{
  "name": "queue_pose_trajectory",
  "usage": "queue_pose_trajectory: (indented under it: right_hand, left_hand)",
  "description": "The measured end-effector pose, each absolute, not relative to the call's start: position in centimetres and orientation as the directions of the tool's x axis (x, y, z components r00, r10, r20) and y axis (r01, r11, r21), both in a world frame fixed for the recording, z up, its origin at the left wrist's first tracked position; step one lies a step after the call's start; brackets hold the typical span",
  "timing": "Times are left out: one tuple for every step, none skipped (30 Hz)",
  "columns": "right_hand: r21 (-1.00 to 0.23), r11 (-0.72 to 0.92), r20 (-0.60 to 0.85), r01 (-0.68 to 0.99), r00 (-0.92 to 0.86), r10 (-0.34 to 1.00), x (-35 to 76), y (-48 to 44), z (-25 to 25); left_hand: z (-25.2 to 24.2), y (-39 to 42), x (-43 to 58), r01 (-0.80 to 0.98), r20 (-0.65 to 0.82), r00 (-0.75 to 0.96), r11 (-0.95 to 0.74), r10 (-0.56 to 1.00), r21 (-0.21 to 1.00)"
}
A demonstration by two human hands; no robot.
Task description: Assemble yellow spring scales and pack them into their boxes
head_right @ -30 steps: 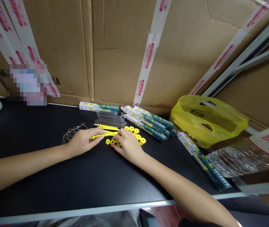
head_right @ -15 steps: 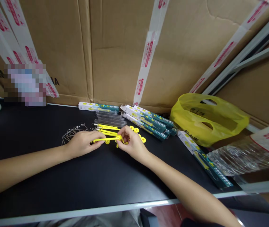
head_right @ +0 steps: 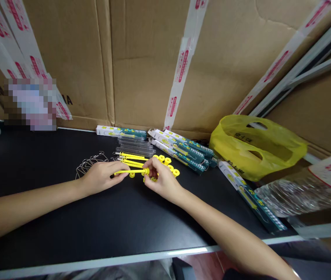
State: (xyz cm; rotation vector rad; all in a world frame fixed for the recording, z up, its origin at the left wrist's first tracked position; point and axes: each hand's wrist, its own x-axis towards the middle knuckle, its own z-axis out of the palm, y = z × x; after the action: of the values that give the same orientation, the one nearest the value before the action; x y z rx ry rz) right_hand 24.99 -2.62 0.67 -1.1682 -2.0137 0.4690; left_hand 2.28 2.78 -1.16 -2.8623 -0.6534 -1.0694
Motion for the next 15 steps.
queue_pose_trajectory:
  right_hand:
    - [-0.603,0.534,0.437,0.593,-0.314,0.843,25.0,-2.6,0.6]
    - [-0.574,0.552,0.455,0.605,-0.324,0.829,25.0,-2.5,0.6]
    - [-0.544,0.567,0.471,0.618,-0.334,0.816,25.1,-2.4,0.4]
    - [-0.514,0.581,0.488,0.631,-0.343,0.803,25.2,-2.3,0.3]
    - [-0.481,0.594,0.505,0.645,-0.351,0.789,25.2,-2.3,0.1]
    - [-0.442,0.606,0.521,0.662,-0.360,0.774,25.3,-2.2,-0.1]
    - [-0.396,0.616,0.537,0.680,-0.373,0.757,25.4,-2.2,-0.2]
    - [-0.345,0.627,0.550,0.698,-0.391,0.738,25.5,-2.2,-0.3]
    - [-0.291,0.638,0.562,0.713,-0.412,0.717,25.6,-2.3,-0.4]
    - [-0.243,0.650,0.572,0.720,-0.435,0.696,25.6,-2.3,-0.5]
    - [-0.206,0.662,0.578,0.720,-0.457,0.676,25.6,-2.4,-0.5]
    - [-0.180,0.673,0.584,0.717,-0.473,0.660,25.6,-2.4,-0.5]
    - [-0.163,0.681,0.591,0.713,-0.482,0.646,25.6,-2.4,-0.4]
    - [-0.153,0.685,0.599,0.712,-0.485,0.638,25.6,-2.4,-0.4]
    - [-0.144,0.686,0.607,0.713,-0.484,0.630,25.5,-2.4,-0.3]
  left_hand:
    - [-1.2,2.8,2.3,0.384,0.637,0.676,-0.915,0.370,0.124]
    - [-1.1,2.8,2.3,0.380,0.642,0.675,-0.917,0.364,0.120]
    - [-1.1,2.8,2.3,0.377,0.644,0.676,-0.919,0.358,0.116]
    - [-1.1,2.7,2.3,0.376,0.645,0.677,-0.920,0.355,0.112]
    - [-1.1,2.7,2.3,0.374,0.646,0.678,-0.921,0.351,0.107]
    - [-1.0,2.7,2.3,0.373,0.646,0.679,-0.922,0.348,0.104]
    - [-1.0,2.7,2.3,0.372,0.644,0.682,-0.923,0.346,0.102]
    - [-1.0,2.7,2.3,0.369,0.639,0.688,-0.924,0.344,0.100]
    - [-0.9,2.6,2.3,0.367,0.634,0.693,-0.925,0.343,0.100]
    - [-0.9,2.6,2.3,0.364,0.630,0.698,-0.926,0.342,0.099]
    - [-0.9,2.6,2.3,0.359,0.627,0.702,-0.928,0.338,0.100]
    - [-0.8,2.6,2.3,0.352,0.626,0.705,-0.930,0.335,0.102]
    - [-0.8,2.6,2.3,0.343,0.626,0.706,-0.933,0.331,0.106]
    - [-0.8,2.6,2.3,0.334,0.628,0.706,-0.936,0.329,0.114]
    - [-0.8,2.7,2.3,0.324,0.631,0.704,-0.938,0.326,0.124]
